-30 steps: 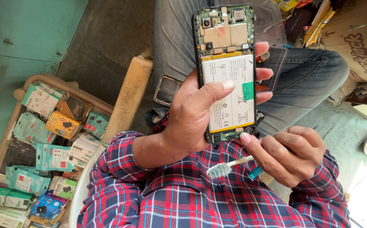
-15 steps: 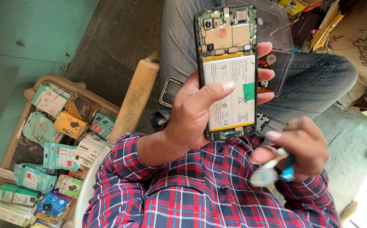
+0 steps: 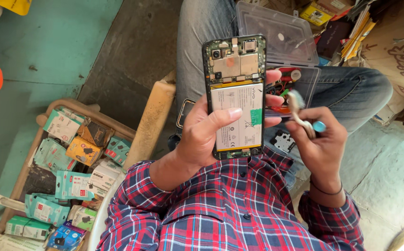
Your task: The person repairs a disassembled smartphone, using a screwdriver to pry and work on the internal components and battery, then brushing the interior with a toothbrush. They continue prying along the frame edge with a tool, reposition the phone, press the housing together, and power the phone on, holding it as it boots to the logo screen.
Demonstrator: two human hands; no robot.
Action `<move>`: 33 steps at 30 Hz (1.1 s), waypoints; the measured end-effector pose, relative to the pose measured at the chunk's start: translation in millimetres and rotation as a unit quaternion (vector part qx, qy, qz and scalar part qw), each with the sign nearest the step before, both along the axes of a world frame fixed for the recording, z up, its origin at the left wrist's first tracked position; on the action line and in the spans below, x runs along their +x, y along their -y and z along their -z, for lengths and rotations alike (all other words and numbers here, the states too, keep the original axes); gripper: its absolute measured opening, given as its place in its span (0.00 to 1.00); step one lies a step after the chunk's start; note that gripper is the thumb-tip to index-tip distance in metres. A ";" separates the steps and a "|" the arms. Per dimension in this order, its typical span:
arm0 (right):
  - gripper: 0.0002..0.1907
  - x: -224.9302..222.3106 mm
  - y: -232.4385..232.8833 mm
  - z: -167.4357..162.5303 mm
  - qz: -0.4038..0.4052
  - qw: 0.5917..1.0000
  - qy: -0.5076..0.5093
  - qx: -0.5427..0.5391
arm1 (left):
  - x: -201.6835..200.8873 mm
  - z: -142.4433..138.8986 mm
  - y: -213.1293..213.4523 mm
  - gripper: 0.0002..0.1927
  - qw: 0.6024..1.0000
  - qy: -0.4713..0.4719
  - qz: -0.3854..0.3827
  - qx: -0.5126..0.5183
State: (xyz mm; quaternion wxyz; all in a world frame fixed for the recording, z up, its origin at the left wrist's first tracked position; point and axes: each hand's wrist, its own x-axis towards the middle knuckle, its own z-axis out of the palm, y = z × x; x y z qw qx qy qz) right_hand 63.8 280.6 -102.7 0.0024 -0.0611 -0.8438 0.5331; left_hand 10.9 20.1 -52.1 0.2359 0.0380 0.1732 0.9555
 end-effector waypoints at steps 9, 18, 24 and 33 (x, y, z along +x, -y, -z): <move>0.12 -44.5 3.0 -9.4 -0.211 0.902 -0.101 0.364 | 5.8 4.9 7.0 0.28 0.998 -0.001 -0.035 -0.053; 0.18 -58.4 9.0 11.4 -0.267 0.916 -0.106 0.279 | 6.8 12.6 9.3 0.27 0.994 -0.040 -0.045 -0.094; 0.14 -60.1 11.7 31.8 -0.311 0.911 -0.053 0.267 | 9.5 18.4 6.8 0.27 0.986 -0.073 -0.059 -0.140; 0.11 -54.3 38.1 -7.0 -0.197 0.966 -0.078 0.151 | 12.6 21.0 3.4 0.28 0.974 -0.103 -0.078 -0.185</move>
